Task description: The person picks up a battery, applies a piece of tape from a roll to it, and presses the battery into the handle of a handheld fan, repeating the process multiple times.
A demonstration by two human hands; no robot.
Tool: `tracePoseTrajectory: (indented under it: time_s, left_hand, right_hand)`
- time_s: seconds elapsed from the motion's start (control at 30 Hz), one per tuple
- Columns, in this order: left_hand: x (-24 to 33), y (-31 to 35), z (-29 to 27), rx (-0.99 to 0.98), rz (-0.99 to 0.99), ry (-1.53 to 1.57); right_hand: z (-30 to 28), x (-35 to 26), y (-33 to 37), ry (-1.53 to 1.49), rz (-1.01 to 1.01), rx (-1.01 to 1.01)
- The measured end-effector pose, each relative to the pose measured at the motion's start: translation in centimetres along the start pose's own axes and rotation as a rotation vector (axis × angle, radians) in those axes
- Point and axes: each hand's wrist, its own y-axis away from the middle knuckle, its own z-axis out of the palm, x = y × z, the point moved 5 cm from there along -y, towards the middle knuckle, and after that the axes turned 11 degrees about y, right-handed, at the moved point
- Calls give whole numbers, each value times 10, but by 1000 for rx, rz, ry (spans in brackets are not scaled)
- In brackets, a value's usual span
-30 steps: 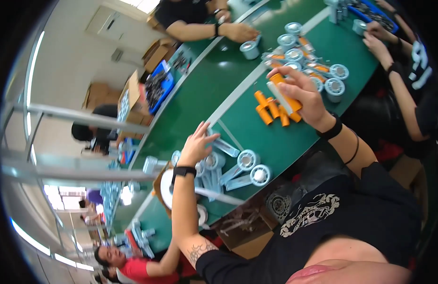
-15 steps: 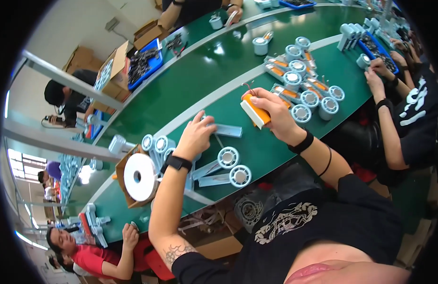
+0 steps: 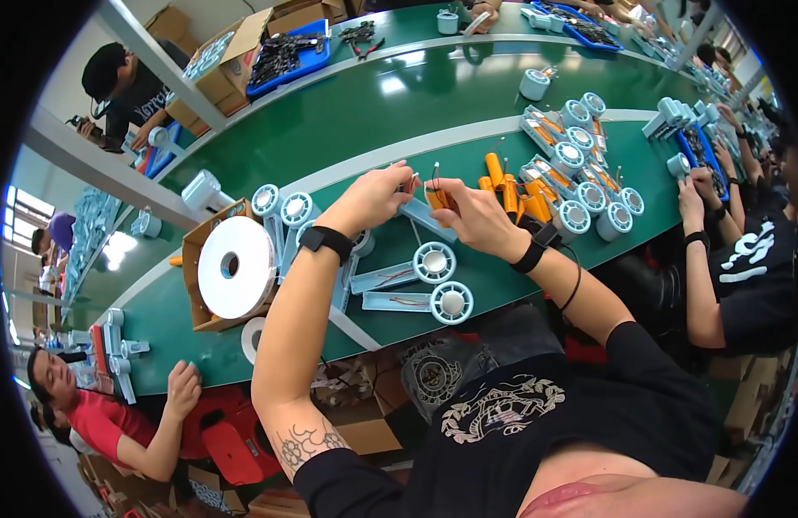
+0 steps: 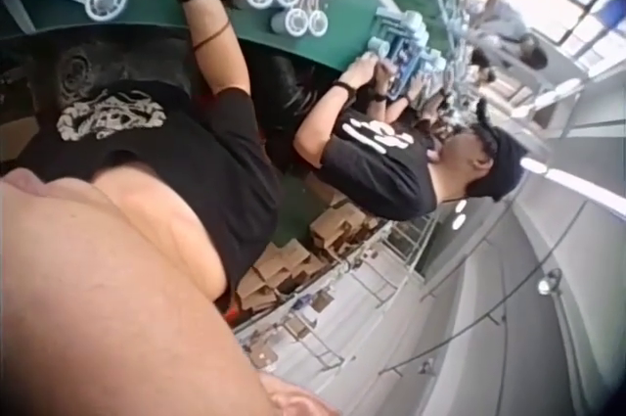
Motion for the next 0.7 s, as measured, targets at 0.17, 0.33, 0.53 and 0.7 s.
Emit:
tracePoseTrajectory:
  time_s: [0.17,0.33,0.53,0.7]
  left_hand:
    - [-13,0,4,7,78,47]
    - [-1,0,2,-88,86,91]
    - [1,8,7,-109,131,-5]
    - [31,11,6,-88,39,-116]
  right_hand:
    - [8,-6,-2,224,-177,-48]
    - [19,11,-9,234,-137,-95]
    - [37,6,-2,274,-159,-112]
    - [20,2,0,201,-122,-16]
